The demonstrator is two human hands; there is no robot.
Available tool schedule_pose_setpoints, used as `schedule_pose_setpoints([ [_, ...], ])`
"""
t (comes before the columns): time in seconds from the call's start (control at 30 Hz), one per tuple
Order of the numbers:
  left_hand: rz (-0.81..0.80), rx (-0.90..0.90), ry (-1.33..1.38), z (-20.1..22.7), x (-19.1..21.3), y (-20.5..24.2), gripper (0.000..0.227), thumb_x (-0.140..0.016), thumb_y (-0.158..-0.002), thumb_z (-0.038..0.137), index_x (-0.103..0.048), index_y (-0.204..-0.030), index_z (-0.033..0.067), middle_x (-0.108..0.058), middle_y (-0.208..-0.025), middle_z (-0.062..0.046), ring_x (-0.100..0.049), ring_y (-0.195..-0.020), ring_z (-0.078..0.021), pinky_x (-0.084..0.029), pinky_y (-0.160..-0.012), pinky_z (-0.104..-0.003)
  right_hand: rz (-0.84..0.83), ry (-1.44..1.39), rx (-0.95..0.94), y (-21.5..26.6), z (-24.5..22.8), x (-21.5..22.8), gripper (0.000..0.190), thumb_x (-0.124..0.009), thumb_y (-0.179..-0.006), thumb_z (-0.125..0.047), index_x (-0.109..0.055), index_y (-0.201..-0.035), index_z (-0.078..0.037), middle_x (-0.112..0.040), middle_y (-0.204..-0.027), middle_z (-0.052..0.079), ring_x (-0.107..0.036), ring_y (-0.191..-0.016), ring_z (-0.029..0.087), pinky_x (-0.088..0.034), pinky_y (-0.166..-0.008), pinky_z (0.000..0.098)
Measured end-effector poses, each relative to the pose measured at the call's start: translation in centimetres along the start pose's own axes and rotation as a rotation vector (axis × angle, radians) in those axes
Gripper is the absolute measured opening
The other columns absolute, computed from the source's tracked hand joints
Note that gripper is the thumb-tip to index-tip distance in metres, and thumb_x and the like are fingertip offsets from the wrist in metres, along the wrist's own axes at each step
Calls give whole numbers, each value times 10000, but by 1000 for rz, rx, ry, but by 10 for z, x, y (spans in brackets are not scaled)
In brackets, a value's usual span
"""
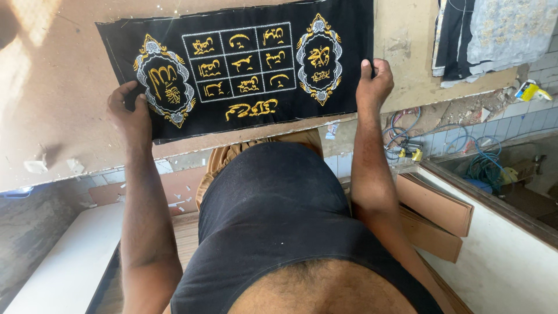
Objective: The person peels protective film from black fabric items with gold calligraphy on a workbench. They repeatedly lift and remove sections of film, then flip and reposition the items to continue peeling other areas.
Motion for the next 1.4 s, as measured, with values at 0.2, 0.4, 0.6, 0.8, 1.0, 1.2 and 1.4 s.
schedule_pose_setpoints([
  [0.2, 131, -10, -131, -15, 4, 6, 504, -827, -892, 141, -585, -1318, 18, -631, -1030, -148, -606, -1025, -299, -472, -900, -463, 102, 269, 123, 18, -23, 3, 231, -775, -980, -236, -647, -1104, -89, -594, -1117, 126, -613, -1038, 307, -517, -796, 441],
  [0.4, 150, 36, -169, -27, 6, 3, 525, -926, -827, 314, -647, -1110, -30, -556, -1035, -161, -557, -989, -322, -476, -860, -445, 95, 341, 98, 23, -23, 0, 386, -677, -1072, -400, -590, -1268, -79, -596, -1172, 120, -555, -1097, 351, -430, -922, 541],
  [0.6, -25, 112, -351, -17, 0, -4, 469, -896, -811, 385, -707, -952, -21, -644, -954, -199, -529, -1059, -369, -415, -947, -504, 43, 366, 72, 12, -5, -9, 602, -814, -907, -565, -616, -1128, -41, -581, -1123, 159, -510, -1087, 378, -395, -872, 599],
  [0.8, -57, 92, -316, -3, -9, -4, 409, -804, -902, 307, -625, -1005, -45, -616, -1027, -241, -530, -1067, -409, -425, -900, -538, -31, 108, -26, 0, 13, -16, 445, -846, -914, -404, -613, -1006, -36, -609, -1037, 140, -584, -995, 319, -484, -900, 470],
  [1.0, -163, 400, 181, -8, -22, 4, 395, -712, -916, 249, -462, -1149, 51, -621, -1060, -184, -657, -978, -268, -561, -818, -423, -123, -351, -158, -1, 16, -6, 339, -828, -971, -279, -609, -1038, -29, -669, -1026, 92, -610, -953, 196, -526, -881, 356],
  [1.2, -193, 350, 403, 7, -15, -3, 433, -758, -949, 234, -539, -1242, 2, -696, -1132, -165, -706, -1029, -227, -602, -854, -343, -221, -488, -284, -13, -7, -1, 433, -873, -805, -165, -566, -1091, -60, -684, -1046, 99, -687, -889, 133, -603, -743, 276],
  [1.4, -219, 387, 564, -5, -18, -14, 343, -677, -1037, 186, -534, -1261, -32, -704, -1145, -172, -728, -1014, -209, -620, -864, -331, -441, -385, -353, -18, -26, -2, 334, -894, -837, -161, -687, -1016, 31, -713, -928, 85, -633, -784, 147, -532, -674, 305],
])
Point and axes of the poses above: each hand's wrist, its own y-axis away from the middle knuckle, its own x-axis out of the back of the hand, z = x × y, the point moved 8 cm from there along -y, towards the middle knuckle
